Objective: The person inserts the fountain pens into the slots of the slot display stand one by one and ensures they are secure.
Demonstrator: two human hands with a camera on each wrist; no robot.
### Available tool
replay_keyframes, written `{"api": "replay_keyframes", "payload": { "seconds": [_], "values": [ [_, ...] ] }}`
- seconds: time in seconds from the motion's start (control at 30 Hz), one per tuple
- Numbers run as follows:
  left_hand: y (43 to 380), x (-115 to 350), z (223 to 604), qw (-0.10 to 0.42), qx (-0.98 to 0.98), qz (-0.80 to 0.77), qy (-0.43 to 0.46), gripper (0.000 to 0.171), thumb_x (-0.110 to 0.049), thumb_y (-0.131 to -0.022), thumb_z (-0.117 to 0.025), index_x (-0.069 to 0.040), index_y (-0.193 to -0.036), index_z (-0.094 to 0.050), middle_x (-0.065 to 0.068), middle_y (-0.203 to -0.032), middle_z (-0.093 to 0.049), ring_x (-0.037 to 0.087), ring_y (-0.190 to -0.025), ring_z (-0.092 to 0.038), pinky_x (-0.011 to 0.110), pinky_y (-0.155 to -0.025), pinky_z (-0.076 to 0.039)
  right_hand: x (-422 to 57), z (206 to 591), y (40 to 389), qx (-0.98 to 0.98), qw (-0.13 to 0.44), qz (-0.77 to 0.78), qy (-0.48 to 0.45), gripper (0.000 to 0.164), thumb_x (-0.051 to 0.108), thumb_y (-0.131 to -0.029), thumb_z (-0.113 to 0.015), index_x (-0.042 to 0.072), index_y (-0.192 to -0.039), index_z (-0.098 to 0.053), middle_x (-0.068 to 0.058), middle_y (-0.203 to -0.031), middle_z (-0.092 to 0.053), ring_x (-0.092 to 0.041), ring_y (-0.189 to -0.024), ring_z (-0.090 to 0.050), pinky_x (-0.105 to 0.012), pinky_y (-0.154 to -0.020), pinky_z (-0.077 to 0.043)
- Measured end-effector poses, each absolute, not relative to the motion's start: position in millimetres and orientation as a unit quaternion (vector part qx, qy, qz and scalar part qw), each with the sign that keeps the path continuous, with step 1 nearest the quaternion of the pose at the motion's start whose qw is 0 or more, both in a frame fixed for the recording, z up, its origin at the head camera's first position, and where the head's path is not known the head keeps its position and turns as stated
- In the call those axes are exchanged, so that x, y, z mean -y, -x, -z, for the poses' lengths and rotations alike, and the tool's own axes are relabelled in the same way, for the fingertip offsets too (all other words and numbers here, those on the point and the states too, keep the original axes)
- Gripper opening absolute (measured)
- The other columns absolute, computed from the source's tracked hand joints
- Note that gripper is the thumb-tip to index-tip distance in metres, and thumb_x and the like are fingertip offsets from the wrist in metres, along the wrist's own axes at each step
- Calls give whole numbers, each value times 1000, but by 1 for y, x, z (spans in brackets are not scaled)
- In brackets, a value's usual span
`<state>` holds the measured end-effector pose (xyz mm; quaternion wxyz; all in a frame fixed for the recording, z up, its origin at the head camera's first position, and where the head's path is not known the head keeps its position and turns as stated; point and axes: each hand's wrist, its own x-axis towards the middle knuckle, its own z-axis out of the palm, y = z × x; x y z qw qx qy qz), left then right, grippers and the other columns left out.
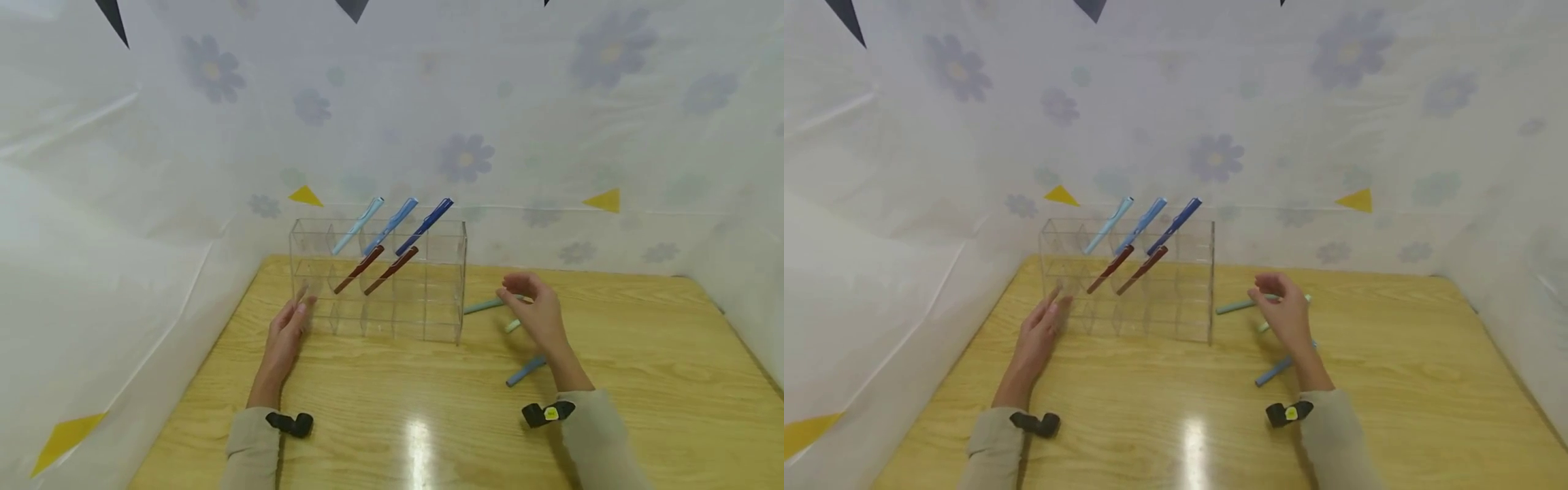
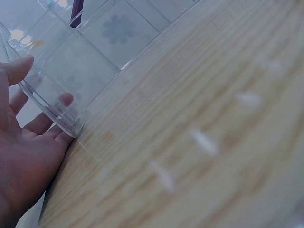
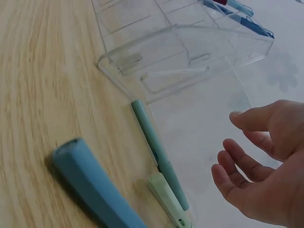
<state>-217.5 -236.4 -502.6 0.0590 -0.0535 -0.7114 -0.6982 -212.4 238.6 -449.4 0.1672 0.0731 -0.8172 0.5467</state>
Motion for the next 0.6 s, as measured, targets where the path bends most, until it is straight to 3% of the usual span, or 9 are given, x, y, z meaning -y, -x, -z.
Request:
{"api": "replay_keyframes", "payload": {
  "seconds": [0.13, 0.37, 0.47, 0.6],
  "values": [
    [217, 235, 503, 61, 710, 700, 56, 51, -35, -111, -46, -14, -157, -44, 23, -154, -47, 18, -141, -37, 23, -97, -31, -254, 456, 220, 834, 146, -528, -64, 35, 14, -100, -70, -4, -128, -61, -26, -129, -61, -36, -121, -57, -14, -91, -46],
    [215, 235, 503, 59, 714, 696, 49, 50, -35, -111, -46, -17, -158, -44, 21, -153, -49, 22, -130, -39, 26, -87, -32, -275, 468, 232, 864, 108, -487, -66, 38, 9, -99, -70, -7, -131, -58, -30, -133, -58, -46, -126, -51, -57, -103, -42],
    [215, 235, 503, 60, 717, 693, 47, 49, -37, -111, -46, -19, -157, -45, 19, -152, -50, 21, -126, -40, 26, -82, -32, -279, 470, 237, 880, 101, -457, -83, 37, 5, -98, -70, -8, -130, -59, -31, -131, -59, -49, -125, -51, -63, -104, -39],
    [215, 234, 502, 62, 714, 696, 52, 49, -35, -111, -46, -19, -157, -44, 21, -152, -49, 21, -127, -40, 24, -80, -31, -282, 473, 245, 900, 76, -418, -98, 37, 0, -96, -70, -7, -131, -60, -31, -129, -61, -48, -120, -54, -62, -101, -41]
  ]
}}
